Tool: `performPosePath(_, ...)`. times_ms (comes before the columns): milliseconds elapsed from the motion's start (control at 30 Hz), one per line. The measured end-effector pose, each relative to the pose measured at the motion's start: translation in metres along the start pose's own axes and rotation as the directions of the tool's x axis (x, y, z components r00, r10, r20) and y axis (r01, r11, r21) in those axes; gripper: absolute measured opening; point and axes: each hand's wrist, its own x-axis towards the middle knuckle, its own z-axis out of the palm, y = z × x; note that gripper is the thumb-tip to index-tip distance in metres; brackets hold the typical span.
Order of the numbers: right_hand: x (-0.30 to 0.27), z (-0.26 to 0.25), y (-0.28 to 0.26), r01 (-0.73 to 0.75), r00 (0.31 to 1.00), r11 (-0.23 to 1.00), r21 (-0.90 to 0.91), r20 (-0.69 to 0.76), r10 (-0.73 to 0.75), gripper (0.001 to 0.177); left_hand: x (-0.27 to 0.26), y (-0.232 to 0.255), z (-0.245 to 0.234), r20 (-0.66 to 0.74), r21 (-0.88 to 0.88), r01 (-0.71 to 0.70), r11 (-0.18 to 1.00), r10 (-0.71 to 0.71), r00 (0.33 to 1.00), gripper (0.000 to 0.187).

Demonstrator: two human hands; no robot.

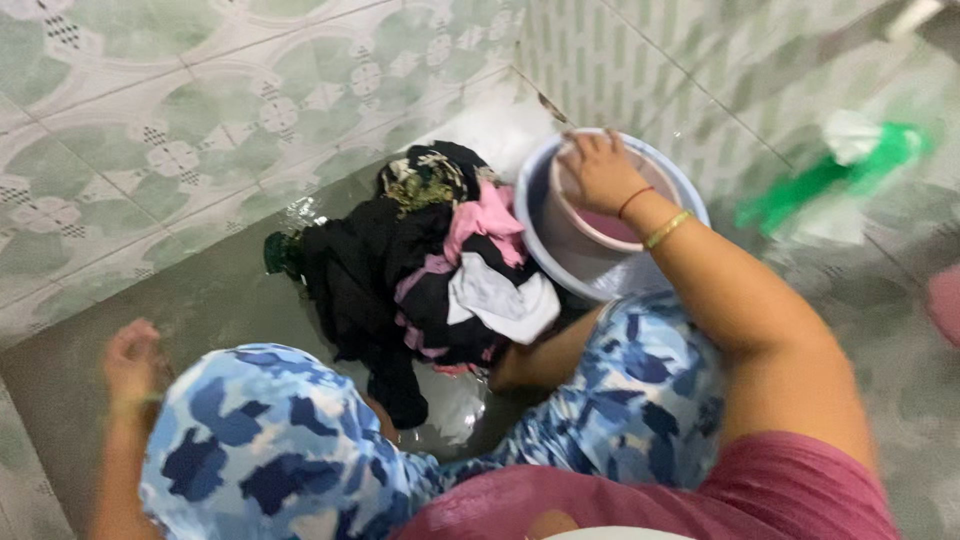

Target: The person washes clothes by hand in a tiled room. They scrub and rinse various garments in a blue basin, wring them out, and place them aside. Water is poured from a pink bucket into the basin, and the basin is emptied and refilled multiple times.

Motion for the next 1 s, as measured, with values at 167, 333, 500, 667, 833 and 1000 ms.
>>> performPosePath(167, -0.032, 0.034, 0.060, -0.294, 0.943, 0.937, 0.190, -0.104, 0.317, 0.067, 0.058, 0.144, -0.008, 0.189, 0.248, -0.363, 0.898, 0.323, 0.928, 0.030)
performPosePath(333, -0.062, 0.044, 0.088, -0.456, 0.865, 0.854, 0.250, -0.101, 0.491, 0.066, 0.000, 0.340, 0.086, 0.440, 0.225, -0.603, 0.765, 0.473, 0.763, 0.034)
performPosePath(500, -0.072, 0.021, 0.088, -0.545, 0.818, 0.787, 0.290, -0.024, 0.575, 0.073, -0.068, 0.405, 0.251, 0.740, 0.383, -0.798, 0.464, 0.363, 0.566, 0.049)
performPosePath(667, -0.056, -0.005, 0.085, -0.540, 0.796, 0.741, 0.399, -0.044, 0.604, 0.071, -0.106, 0.315, 0.435, 0.909, 0.128, -0.866, 0.483, 0.292, 0.297, 0.047)
performPosePath(833, -0.014, -0.006, 0.055, -0.444, 0.730, 0.694, 0.567, -0.220, 0.647, 0.065, -0.171, 0.188, 0.539, 0.801, -0.108, -0.894, 0.434, 0.570, 0.180, 0.057)
performPosePath(1000, -0.001, -0.009, 0.065, -0.265, 0.663, 0.806, 0.530, -0.507, 0.551, 0.059, -0.183, 0.170, 0.571, 0.878, -0.024, -0.935, 0.354, 0.455, 0.149, 0.044)
